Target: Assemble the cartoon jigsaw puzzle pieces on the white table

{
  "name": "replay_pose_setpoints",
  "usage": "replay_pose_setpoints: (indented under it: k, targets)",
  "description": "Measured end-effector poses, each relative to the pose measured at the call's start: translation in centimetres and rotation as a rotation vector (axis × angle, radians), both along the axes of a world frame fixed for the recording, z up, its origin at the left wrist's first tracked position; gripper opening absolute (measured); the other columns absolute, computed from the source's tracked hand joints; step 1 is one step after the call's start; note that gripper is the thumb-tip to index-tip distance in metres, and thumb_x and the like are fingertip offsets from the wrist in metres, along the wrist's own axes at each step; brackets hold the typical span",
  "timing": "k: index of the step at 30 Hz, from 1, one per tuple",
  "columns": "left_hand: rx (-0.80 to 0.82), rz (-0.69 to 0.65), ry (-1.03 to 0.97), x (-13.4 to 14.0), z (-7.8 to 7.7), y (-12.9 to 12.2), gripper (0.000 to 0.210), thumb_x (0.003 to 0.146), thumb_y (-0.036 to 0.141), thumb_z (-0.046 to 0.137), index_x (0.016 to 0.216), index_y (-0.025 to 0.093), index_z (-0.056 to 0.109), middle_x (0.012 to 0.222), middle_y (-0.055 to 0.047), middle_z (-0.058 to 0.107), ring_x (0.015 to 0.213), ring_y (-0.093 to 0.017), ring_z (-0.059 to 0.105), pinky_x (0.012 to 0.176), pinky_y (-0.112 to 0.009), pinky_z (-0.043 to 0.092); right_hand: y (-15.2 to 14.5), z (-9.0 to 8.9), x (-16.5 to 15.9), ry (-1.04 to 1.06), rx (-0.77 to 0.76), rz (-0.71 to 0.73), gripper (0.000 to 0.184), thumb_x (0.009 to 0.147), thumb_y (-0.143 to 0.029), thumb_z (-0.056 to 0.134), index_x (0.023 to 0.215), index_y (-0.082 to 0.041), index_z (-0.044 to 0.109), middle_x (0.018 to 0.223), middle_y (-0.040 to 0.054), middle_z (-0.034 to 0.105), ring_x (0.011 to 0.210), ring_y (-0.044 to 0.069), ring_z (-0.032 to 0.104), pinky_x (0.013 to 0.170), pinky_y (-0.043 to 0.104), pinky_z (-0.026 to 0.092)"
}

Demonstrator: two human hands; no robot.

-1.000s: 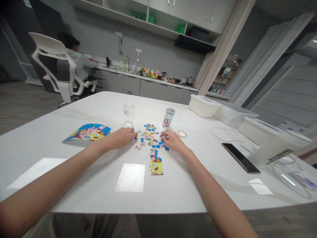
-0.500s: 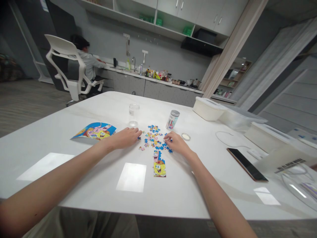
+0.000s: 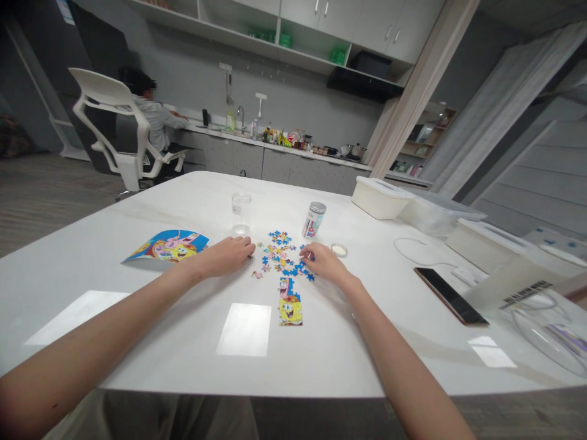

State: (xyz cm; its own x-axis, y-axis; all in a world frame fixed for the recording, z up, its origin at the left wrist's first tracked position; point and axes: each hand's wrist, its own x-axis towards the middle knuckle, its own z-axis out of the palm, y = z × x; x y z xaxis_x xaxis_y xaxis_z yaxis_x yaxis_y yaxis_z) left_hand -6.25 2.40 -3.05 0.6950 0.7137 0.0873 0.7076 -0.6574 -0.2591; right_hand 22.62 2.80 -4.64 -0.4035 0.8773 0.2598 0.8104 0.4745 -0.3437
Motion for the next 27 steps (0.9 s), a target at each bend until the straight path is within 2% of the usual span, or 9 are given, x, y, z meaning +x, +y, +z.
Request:
replay_pose_setpoints:
  k: [4, 11, 19, 27]
  targets:
    - [-0.008, 0.019, 0.005, 0.14, 0.05, -0.12, 0.022, 0.093, 0.013, 0.037, 0.104, 0.012, 0.056, 0.104, -0.014, 0.061, 0.092, -0.025, 0.061, 0.075, -0.036, 0.046, 0.07, -0.30, -0.11, 0.024, -0.007, 0.003, 0.022, 0.075, -0.006, 0.056, 0.090, -0.017, 0.068, 0.093, 0.0056, 0.068, 0.082, 0.016, 0.063, 0.075, 0.027, 0.048]
    - [0.014, -0.012, 0.043, 0.00, 0.07, 0.04, 0.021, 0.093, 0.012, 0.036, 0.101, 0.012, 0.056, 0.102, -0.014, 0.061, 0.091, -0.024, 0.060, 0.075, -0.035, 0.046, 0.10, -0.34, -0.17, 0.010, 0.015, 0.016, 0.022, 0.074, -0.008, 0.058, 0.091, -0.017, 0.068, 0.086, 0.0039, 0.064, 0.071, 0.013, 0.058, 0.069, 0.026, 0.045]
    - [-0.012, 0.013, 0.034, -0.01, 0.37, -0.19, 0.028, 0.083, 0.001, 0.039, 0.101, 0.013, 0.055, 0.102, -0.013, 0.061, 0.089, -0.023, 0.060, 0.073, -0.034, 0.046, -0.13, -0.33, -0.32, -0.020, 0.011, 0.024, 0.023, 0.077, -0.009, 0.053, 0.092, -0.017, 0.068, 0.079, 0.0021, 0.061, 0.068, 0.012, 0.055, 0.066, 0.024, 0.041]
    - [0.000, -0.001, 0.002, 0.07, -0.03, -0.11, 0.024, 0.095, 0.015, 0.035, 0.105, 0.012, 0.056, 0.103, -0.014, 0.061, 0.089, -0.023, 0.061, 0.074, -0.035, 0.047, -0.22, -0.44, -0.37, -0.011, 0.023, 0.011, 0.018, 0.080, -0.014, 0.055, 0.093, -0.017, 0.067, 0.086, 0.0045, 0.063, 0.071, 0.014, 0.057, 0.069, 0.026, 0.043]
